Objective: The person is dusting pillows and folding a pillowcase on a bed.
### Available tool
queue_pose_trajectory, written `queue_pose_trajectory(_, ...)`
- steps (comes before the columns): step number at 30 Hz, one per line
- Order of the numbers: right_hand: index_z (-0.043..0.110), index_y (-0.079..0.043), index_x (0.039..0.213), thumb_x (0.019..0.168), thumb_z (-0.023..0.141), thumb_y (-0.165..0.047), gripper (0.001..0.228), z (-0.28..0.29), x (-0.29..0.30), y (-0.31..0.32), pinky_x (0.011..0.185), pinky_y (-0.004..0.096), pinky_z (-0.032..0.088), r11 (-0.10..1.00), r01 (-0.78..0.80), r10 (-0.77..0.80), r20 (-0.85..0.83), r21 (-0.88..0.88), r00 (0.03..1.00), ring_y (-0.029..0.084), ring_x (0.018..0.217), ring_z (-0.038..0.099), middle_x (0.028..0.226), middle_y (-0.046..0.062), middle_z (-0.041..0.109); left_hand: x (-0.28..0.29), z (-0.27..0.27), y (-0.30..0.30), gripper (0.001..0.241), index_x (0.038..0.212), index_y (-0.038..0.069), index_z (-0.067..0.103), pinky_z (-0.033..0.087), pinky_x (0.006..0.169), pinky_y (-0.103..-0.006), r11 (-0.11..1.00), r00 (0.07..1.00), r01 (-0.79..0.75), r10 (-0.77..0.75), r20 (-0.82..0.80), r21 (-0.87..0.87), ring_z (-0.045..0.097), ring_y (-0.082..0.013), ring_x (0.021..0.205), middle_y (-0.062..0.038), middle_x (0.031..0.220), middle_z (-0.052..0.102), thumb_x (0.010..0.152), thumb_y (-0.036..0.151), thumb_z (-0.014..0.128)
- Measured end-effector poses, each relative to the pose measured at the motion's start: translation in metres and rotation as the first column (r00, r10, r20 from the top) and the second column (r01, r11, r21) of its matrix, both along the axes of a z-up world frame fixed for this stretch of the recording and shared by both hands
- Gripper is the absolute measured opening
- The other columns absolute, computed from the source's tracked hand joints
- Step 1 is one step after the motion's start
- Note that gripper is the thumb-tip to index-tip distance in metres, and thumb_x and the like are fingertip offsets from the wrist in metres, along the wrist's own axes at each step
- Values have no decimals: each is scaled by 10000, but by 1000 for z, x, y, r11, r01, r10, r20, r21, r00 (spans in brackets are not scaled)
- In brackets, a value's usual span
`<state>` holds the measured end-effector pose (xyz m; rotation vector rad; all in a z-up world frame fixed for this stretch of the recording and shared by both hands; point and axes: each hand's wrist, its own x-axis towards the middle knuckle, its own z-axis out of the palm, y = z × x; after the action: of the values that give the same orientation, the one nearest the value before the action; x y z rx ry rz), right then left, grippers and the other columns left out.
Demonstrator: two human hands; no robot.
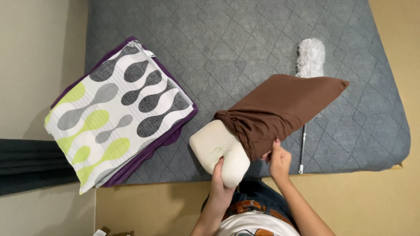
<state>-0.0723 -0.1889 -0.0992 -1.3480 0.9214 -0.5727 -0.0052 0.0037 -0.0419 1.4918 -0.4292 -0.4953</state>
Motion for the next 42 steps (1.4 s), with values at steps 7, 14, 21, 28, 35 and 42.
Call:
queue_pose_trajectory(7,629,36,578,1120,487,-321,664,21,11,-25,472,261,366,977,-44,43,-10,-211,999,96,458,477,528,75,593,20,25,-12,551,1400,143,582,543,931,-353,925,362,-379,122,-924,-26,664,-193,1178,-54,1309,678,922,418,580)
queue_pose_trajectory(14,589,23,607,1099,559,-266,571,0,-12,-52,477,267,363,993,85,-97,156,82,983,107,477,478,591,110,623,23,38,-11,589,1381,85,586,543,927,-352,974,579,-225,166,-798,40,664,-203,1161,-74,1281,678,876,379,657)
queue_pose_trajectory(21,638,5,601,1081,522,-323,593,-1,-70,-60,553,281,411,982,-168,164,56,89,985,109,542,482,612,99,688,48,5,41,491,1196,-8,724,556,860,-332,967,908,110,-4,-420,228,705,-208,969,-109,1074,771,861,347,776)
queue_pose_trajectory(28,764,-3,835,1043,564,-321,429,19,-67,-76,589,274,428,923,-361,382,-200,137,902,92,637,512,741,43,677,54,-48,117,399,1165,76,736,527,914,-439,446,843,422,-513,-160,789,718,-331,1007,-177,1056,745,883,357,753)
queue_pose_trajectory(35,712,-35,1110,911,749,-294,329,90,130,-15,1014,419,480,589,-460,464,-189,-664,866,324,1135,643,1166,141,712,20,-47,115,306,1031,31,764,536,879,-461,680,905,261,-419,71,686,697,-399,974,-213,1018,734,823,252,801)
queue_pose_trajectory(42,784,-19,966,804,813,-427,440,29,183,8,1056,560,384,254,-721,522,-537,-644,663,412,1045,662,979,197,744,1,-54,130,221,959,87,822,485,858,-507,783,781,186,-485,394,594,668,-419,979,-192,988,775,780,212,785)
